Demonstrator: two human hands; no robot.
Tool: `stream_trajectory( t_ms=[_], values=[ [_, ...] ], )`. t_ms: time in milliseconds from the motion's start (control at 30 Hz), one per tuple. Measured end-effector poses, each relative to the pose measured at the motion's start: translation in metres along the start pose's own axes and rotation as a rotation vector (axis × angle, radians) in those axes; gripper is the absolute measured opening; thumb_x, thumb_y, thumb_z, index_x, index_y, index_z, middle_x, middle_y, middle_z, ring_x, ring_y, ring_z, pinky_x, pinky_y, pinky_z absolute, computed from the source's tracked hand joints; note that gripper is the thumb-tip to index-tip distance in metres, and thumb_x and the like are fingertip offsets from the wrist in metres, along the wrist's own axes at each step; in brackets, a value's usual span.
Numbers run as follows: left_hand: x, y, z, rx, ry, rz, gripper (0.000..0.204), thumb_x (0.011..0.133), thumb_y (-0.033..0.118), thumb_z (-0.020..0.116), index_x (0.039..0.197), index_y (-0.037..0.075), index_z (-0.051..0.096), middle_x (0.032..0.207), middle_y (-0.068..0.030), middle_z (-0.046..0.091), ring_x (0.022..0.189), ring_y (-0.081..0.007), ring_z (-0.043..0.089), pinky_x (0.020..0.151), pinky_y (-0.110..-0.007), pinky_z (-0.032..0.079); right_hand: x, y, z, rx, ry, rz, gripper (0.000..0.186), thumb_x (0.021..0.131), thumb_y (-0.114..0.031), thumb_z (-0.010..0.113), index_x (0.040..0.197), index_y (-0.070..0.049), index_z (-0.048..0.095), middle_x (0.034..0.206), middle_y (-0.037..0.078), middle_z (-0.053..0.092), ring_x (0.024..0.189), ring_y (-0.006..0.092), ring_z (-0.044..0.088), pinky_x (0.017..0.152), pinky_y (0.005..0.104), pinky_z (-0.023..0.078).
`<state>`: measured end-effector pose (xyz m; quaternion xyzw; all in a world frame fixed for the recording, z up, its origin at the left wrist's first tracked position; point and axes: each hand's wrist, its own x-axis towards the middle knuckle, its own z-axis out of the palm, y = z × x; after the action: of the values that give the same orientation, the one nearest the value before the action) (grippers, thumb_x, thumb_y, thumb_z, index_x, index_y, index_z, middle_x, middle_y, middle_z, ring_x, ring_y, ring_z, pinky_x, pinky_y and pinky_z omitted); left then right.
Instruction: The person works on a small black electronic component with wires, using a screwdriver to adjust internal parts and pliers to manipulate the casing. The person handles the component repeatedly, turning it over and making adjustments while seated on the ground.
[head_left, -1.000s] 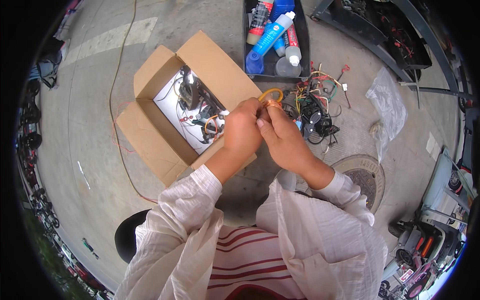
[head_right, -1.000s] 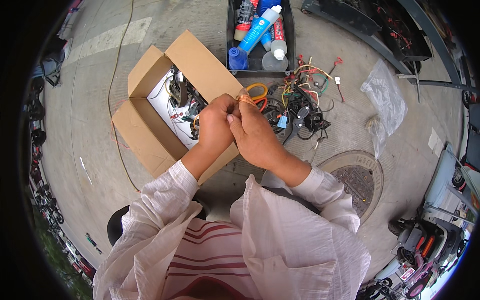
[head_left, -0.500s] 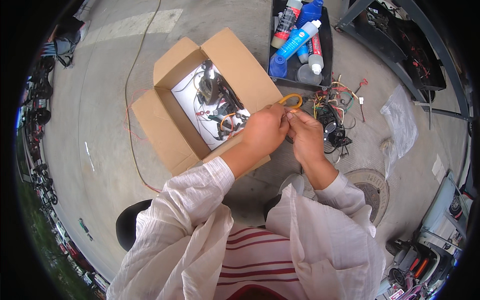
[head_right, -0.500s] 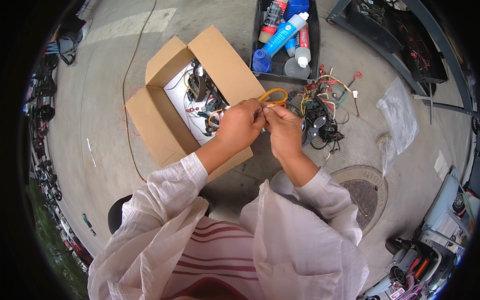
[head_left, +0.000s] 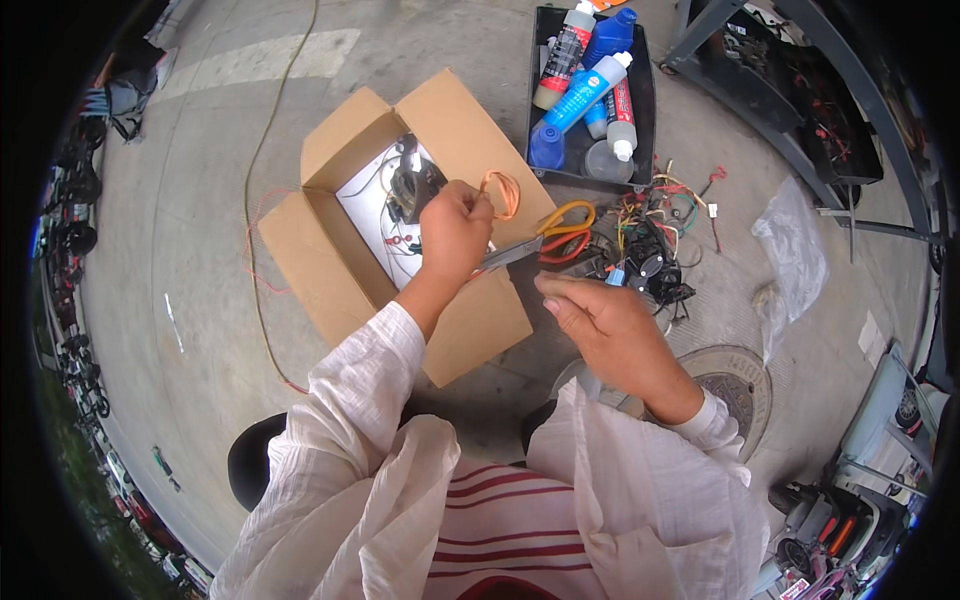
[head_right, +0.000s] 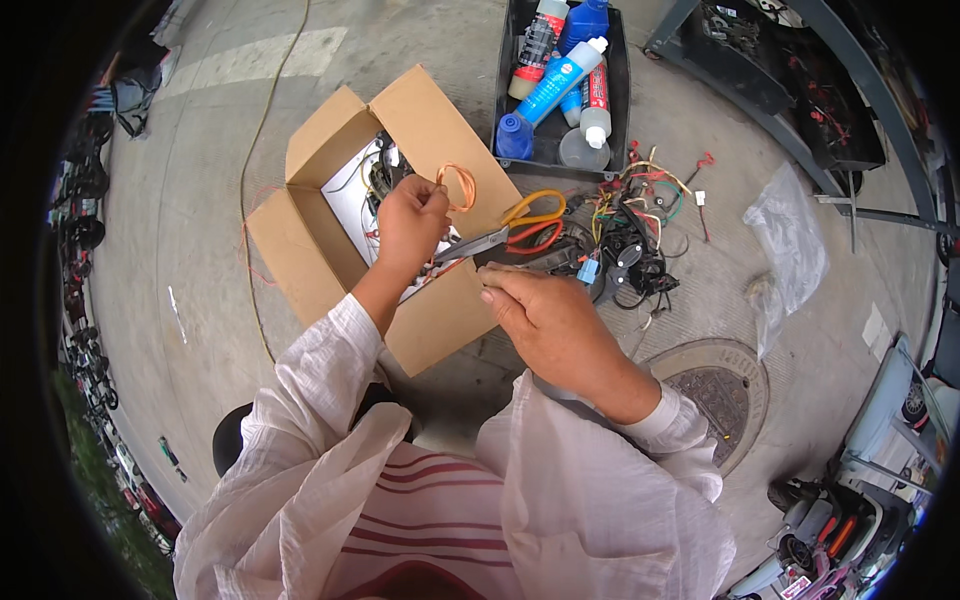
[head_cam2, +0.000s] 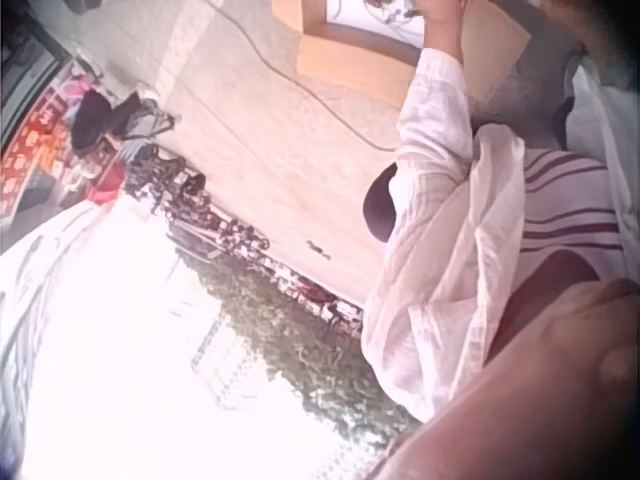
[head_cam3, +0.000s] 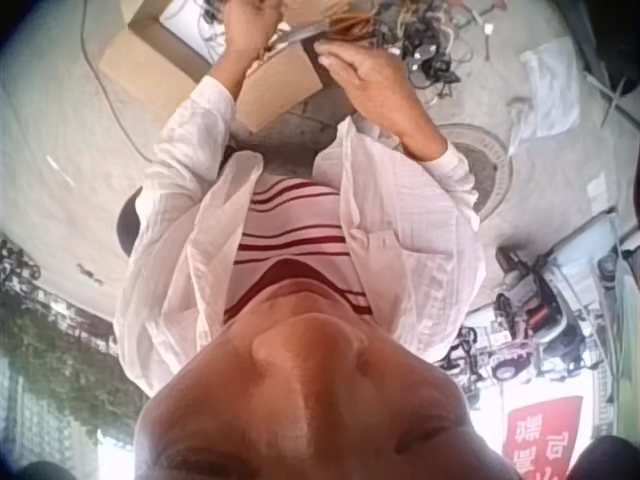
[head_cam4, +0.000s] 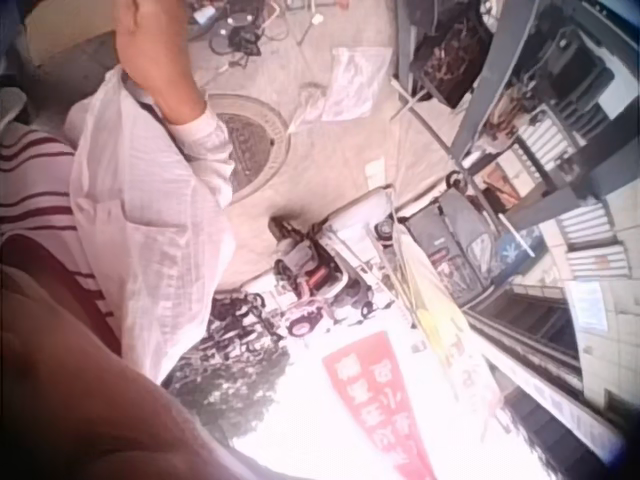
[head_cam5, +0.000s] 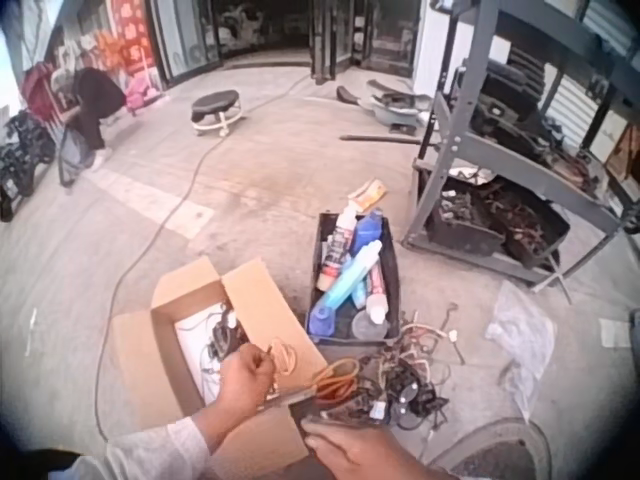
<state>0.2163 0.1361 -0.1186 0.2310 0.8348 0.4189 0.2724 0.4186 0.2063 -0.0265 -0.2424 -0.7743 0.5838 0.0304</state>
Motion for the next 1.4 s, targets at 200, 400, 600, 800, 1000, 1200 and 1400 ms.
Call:
stream_trajectory(
  t_ms=[200, 400, 600, 800, 1000, 1200, 1400],
  values=[
    [-0.008, 0.034, -0.013, -0.392, -0.271, -0.096, 0.02, 0.091, 0.016, 0.064, 0.085, -0.003, 0.06, 0.069, -0.0046, 0.062, 0.057, -0.0087, 0.061, 0.052, -0.023, 0.049, 0.026, 0.029, 0.008, 0.015, 0.374, 0.022, 0.076, 0.088, -0.018, 0.07, 0.146, 0.002, 0.026, 0.127, 0.025, 0.054, 0.107, 0.0294, 0.062, 0.089, 0.0389, 0.051],
    [-0.033, 0.029, 0.011, -0.335, -0.263, -0.004, 0.017, 0.088, 0.014, 0.066, 0.079, -0.001, 0.064, 0.066, -0.005, 0.065, 0.058, -0.0087, 0.059, 0.053, -0.025, 0.045, 0.041, 0.036, 0.031, -0.205, 0.344, -0.098, 0.089, 0.086, -0.009, 0.068, 0.148, 0.009, 0.006, 0.134, 0.032, 0.041, 0.116, 0.0429, 0.052, 0.099, 0.0433, 0.044],
    [-0.042, 0.033, 0.019, -0.264, -0.218, -0.004, 0.014, 0.086, 0.013, 0.067, 0.082, -0.001, 0.067, 0.066, -0.006, 0.066, 0.058, -0.0094, 0.059, 0.055, -0.027, 0.046, 0.046, 0.048, 0.037, -0.277, 0.425, -0.088, 0.063, 0.088, -0.006, 0.063, 0.136, 0.009, 0.027, 0.121, 0.03, 0.05, 0.109, 0.045, 0.055, 0.09, 0.0459, 0.048],
    [-0.041, 0.032, 0.016, -0.299, -0.276, 0.067, 0.017, 0.086, 0.014, 0.069, 0.082, -0.002, 0.066, 0.071, -0.0066, 0.067, 0.067, -0.009, 0.061, 0.06, -0.024, 0.046, 0.044, 0.059, 0.038, -0.201, 0.472, -0.157, 0.034, 0.091, -0.008, 0.059, 0.118, 0.004, 0.044, 0.108, 0.025, 0.059, 0.098, 0.0431, 0.059, 0.081, 0.0478, 0.05],
    [-0.033, 0.04, 0.0, -0.193, -0.509, 0.008, 0.036, 0.088, 0.018, 0.072, 0.112, -0.003, 0.056, 0.097, -0.0111, 0.065, 0.077, -0.0111, 0.06, 0.067, -0.025, 0.05, 0.037, 0.068, 0.032, -0.407, 0.31, -0.003, 0.018, 0.094, -0.01, 0.052, 0.106, 0.001, 0.048, 0.095, 0.025, 0.062, 0.082, 0.0437, 0.063, 0.068, 0.0506, 0.05],
    [-0.019, 0.052, -0.028, 0.167, -0.823, 0.226, 0.046, 0.094, 0.037, 0.063, 0.115, -0.003, 0.053, 0.091, -0.0117, 0.06, 0.076, -0.0139, 0.061, 0.058, -0.025, 0.053, 0.038, 0.073, 0.031, -0.644, 0.295, -0.232, 0.011, 0.084, -0.01, 0.055, 0.091, -0.003, 0.049, 0.083, 0.014, 0.06, 0.076, 0.0315, 0.064, 0.065, 0.0425, 0.052],
    [0.005, 0.053, -0.044, 0.137, -1.273, -0.341, 0.038, 0.099, 0.042, 0.052, 0.098, 0.005, 0.057, 0.075, -0.001, 0.047, 0.06, -0.0086, 0.048, 0.046, -0.024, 0.041, 0.038, 0.072, 0.032, -0.689, 0.121, -0.316, 0.016, 0.084, -0.01, 0.055, 0.096, -0.002, 0.051, 0.083, 0.013, 0.057, 0.079, 0.031, 0.061, 0.07, 0.041, 0.05]
  ],
)
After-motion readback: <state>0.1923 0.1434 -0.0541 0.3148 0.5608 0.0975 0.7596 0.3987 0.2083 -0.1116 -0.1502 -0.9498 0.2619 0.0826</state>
